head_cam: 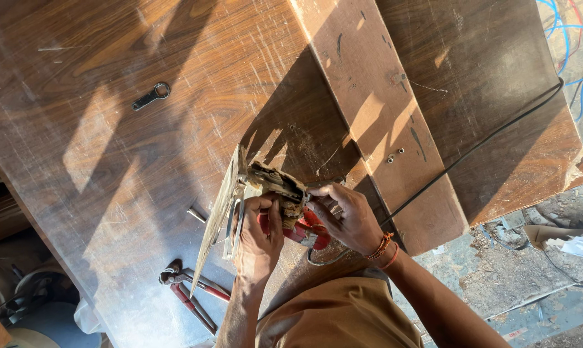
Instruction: The person disassembles a circular saw on a wooden workbench, removes the blade, and cleans the internal components with a cloth. They then reassemble the saw, install the blade, and tighten the components using a wrench.
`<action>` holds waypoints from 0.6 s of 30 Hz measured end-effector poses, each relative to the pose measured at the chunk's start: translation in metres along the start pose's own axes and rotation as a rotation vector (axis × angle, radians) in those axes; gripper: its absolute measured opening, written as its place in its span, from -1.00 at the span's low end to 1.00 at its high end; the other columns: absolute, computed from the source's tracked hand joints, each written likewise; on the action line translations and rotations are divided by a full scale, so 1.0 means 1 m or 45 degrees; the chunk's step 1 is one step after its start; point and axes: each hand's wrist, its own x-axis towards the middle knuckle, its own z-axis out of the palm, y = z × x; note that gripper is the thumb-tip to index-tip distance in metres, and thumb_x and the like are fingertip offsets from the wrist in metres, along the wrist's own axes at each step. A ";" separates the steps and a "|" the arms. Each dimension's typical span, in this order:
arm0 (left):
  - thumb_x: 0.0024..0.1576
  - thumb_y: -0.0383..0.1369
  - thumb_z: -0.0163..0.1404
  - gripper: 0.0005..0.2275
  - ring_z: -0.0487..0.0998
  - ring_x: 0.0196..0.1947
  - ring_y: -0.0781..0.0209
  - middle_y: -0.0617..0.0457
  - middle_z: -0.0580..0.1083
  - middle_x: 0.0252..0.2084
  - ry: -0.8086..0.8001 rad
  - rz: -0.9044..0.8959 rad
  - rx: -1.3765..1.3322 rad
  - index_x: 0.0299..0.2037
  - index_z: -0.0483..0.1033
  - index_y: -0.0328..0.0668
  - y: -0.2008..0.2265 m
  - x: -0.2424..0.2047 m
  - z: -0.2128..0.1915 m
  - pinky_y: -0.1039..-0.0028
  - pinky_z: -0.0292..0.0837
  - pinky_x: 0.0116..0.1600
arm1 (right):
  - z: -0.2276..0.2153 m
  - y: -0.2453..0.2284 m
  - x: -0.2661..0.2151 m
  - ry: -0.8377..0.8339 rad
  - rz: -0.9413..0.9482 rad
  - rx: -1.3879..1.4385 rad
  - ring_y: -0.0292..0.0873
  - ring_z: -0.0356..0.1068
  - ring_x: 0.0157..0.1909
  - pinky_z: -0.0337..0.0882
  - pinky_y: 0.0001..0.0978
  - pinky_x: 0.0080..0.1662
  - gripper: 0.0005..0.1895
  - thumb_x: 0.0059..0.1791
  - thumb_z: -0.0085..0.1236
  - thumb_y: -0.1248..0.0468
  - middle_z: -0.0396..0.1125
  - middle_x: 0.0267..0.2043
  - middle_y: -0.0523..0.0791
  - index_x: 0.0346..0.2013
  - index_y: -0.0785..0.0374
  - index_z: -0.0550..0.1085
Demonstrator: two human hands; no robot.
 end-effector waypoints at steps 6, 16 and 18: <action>0.24 -0.60 0.08 -0.84 0.50 -0.35 0.27 -0.01 0.47 -0.31 -0.188 -0.229 0.030 -0.15 0.34 -0.20 -0.011 -0.013 -0.006 0.41 0.53 -0.24 | 0.001 0.012 -0.004 -0.055 0.103 -0.001 -0.16 0.57 -0.27 0.54 -0.35 -0.29 -0.81 -0.02 0.28 0.37 0.52 -0.21 -0.04 -0.15 0.32 0.48; 0.20 -0.56 0.06 -0.89 0.53 -0.23 0.22 -0.04 0.48 -0.22 -0.250 -0.786 -0.168 -0.12 0.44 -0.28 -0.010 -0.033 -0.015 0.55 0.46 -0.16 | -0.022 0.008 0.019 -0.199 0.188 0.089 -0.06 0.50 -0.36 0.43 -0.26 -0.37 -0.82 -0.07 0.31 0.34 0.45 -0.34 -0.06 -0.24 0.27 0.48; 0.20 -0.51 0.10 -0.88 0.57 -0.26 0.29 0.00 0.50 -0.24 -0.218 -0.868 -0.138 -0.16 0.39 -0.23 -0.011 -0.038 -0.015 0.60 0.47 -0.18 | -0.026 0.011 0.027 -0.247 0.175 0.095 -0.02 0.45 -0.40 0.38 -0.22 -0.39 -0.80 -0.09 0.33 0.34 0.40 -0.40 -0.07 -0.24 0.26 0.47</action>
